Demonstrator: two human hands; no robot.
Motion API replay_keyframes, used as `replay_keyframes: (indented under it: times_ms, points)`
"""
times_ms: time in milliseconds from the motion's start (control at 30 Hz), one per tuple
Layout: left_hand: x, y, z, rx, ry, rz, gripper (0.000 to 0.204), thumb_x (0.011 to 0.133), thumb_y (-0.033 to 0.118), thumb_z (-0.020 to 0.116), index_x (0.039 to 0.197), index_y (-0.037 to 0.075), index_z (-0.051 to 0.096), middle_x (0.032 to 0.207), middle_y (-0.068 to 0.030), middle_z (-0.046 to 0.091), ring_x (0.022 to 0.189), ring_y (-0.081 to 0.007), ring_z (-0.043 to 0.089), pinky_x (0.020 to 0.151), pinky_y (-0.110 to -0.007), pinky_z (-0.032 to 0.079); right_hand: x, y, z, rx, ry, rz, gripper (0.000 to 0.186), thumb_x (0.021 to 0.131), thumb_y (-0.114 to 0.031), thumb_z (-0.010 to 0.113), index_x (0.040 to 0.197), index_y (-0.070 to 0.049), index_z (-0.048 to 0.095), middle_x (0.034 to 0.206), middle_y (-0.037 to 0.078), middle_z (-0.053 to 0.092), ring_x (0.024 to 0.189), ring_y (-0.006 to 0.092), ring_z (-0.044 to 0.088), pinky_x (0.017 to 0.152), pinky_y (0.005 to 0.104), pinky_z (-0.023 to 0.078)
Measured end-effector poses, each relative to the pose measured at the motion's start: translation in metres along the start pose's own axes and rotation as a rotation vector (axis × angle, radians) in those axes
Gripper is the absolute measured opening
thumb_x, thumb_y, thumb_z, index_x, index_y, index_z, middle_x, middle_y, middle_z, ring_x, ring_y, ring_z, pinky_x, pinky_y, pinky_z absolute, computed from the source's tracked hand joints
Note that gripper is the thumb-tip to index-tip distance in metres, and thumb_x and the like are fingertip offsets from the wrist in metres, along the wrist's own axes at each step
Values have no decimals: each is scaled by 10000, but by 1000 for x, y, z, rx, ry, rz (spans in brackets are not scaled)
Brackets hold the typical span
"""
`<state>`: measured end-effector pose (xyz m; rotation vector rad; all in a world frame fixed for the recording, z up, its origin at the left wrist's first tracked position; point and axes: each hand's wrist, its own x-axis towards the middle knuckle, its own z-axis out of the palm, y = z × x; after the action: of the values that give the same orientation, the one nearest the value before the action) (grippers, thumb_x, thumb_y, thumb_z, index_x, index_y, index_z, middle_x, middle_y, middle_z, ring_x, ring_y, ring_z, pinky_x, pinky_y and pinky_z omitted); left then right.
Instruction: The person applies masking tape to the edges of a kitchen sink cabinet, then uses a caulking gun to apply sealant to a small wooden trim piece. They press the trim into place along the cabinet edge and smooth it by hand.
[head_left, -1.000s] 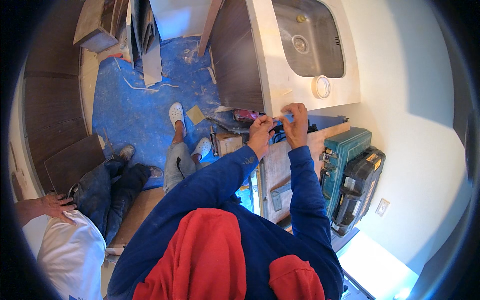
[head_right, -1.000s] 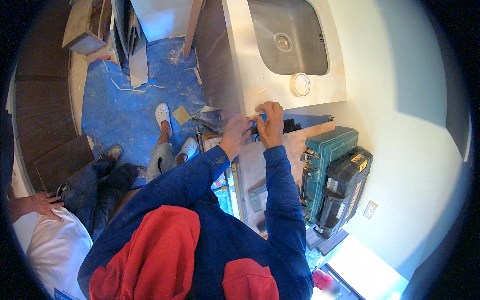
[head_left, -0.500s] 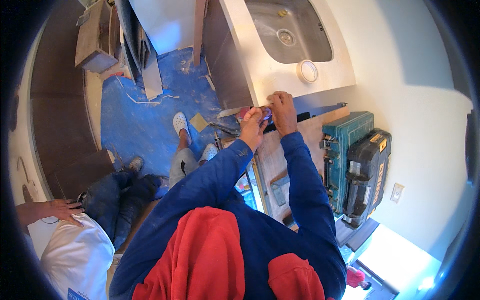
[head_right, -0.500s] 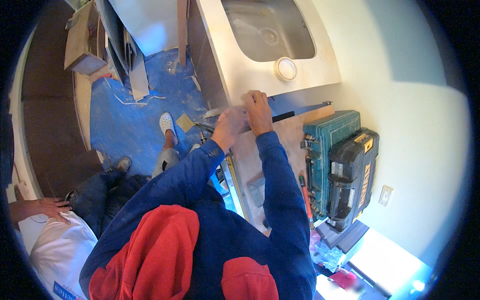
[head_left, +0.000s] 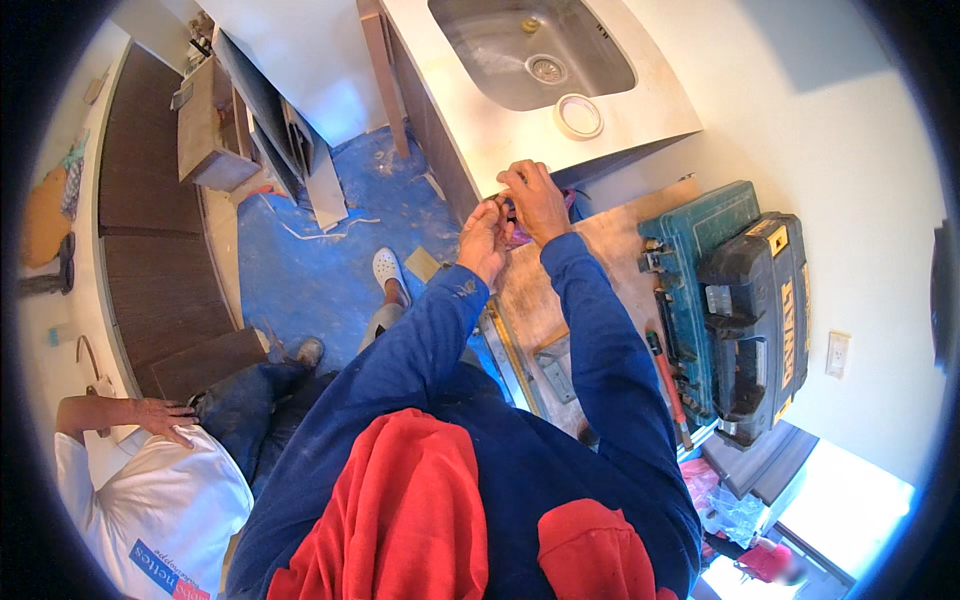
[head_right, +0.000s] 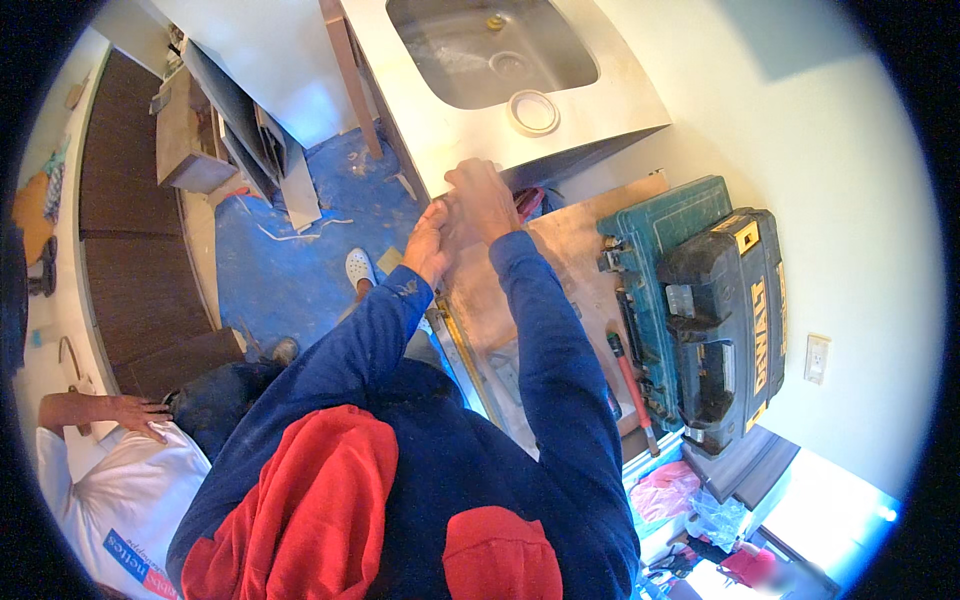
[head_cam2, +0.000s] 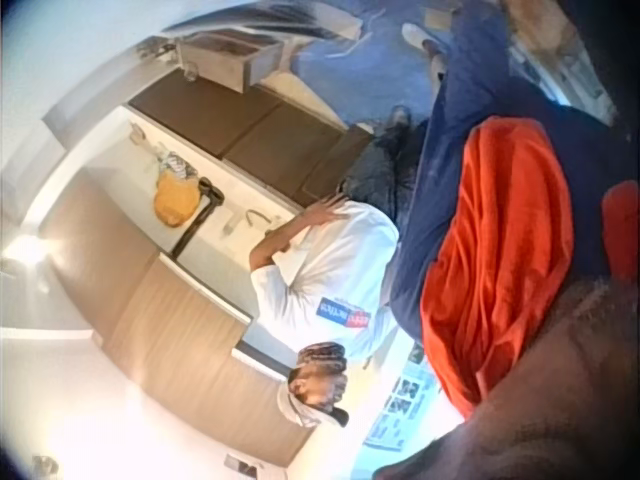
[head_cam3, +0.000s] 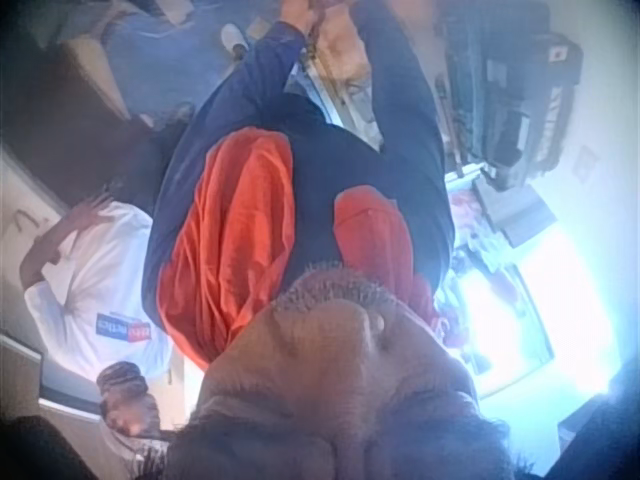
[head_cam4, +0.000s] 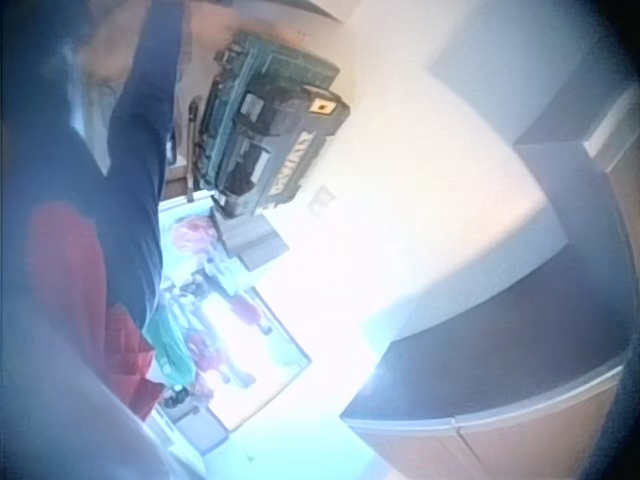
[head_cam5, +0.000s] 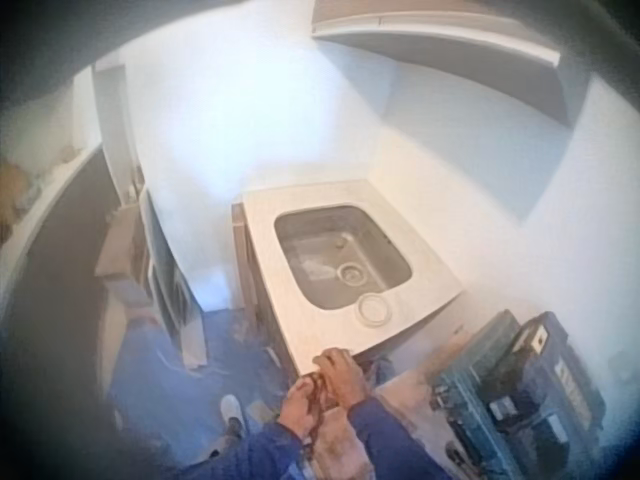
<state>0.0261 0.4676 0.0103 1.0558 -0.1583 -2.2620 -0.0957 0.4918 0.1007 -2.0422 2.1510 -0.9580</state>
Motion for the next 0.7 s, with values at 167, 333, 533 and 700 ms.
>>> replay_keyframes:
  times_ms: [167, 333, 533, 700]
  points:
    - [-9, 3, 7, -32, -62, 30, 166, 1050, 181, 625, 1203, 141, 675, 1137, 21, 722, 997, -86, 674, 818, -313, 556, -2, 3, -2, -23, -25, -25, 339, 796, -1, 732, 1109, -110, 663, 1118, 67, 587, 1067, 316, 580, 871, 426, 540]
    - [-14, 4, 13, -16, 16, 24, 205, 1062, 194, 603, 1242, 125, 672, 1157, 22, 715, 1033, -95, 655, 838, -324, 547, -5, 8, -4, 7, -27, -43, 374, 788, 22, 709, 1132, -115, 654, 1138, 69, 581, 1084, 319, 575, 887, 429, 536]
    - [-7, 4, 6, -22, -21, 21, 191, 1073, 204, 577, 1238, 150, 658, 1176, 38, 702, 1028, -102, 658, 870, -356, 540, -3, 7, -11, 44, -63, -26, 314, 817, -42, 712, 1119, -112, 665, 1137, 78, 591, 1086, 317, 580, 899, 428, 529]
    - [1, 1, -1, 17, -15, 17, 234, 1092, 232, 529, 1300, 175, 619, 1153, 79, 681, 996, -100, 669, 906, -397, 551, -3, 3, -7, 22, -29, 0, 293, 793, -101, 727, 1084, -113, 689, 1119, 81, 603, 1078, 304, 591, 910, 421, 519]
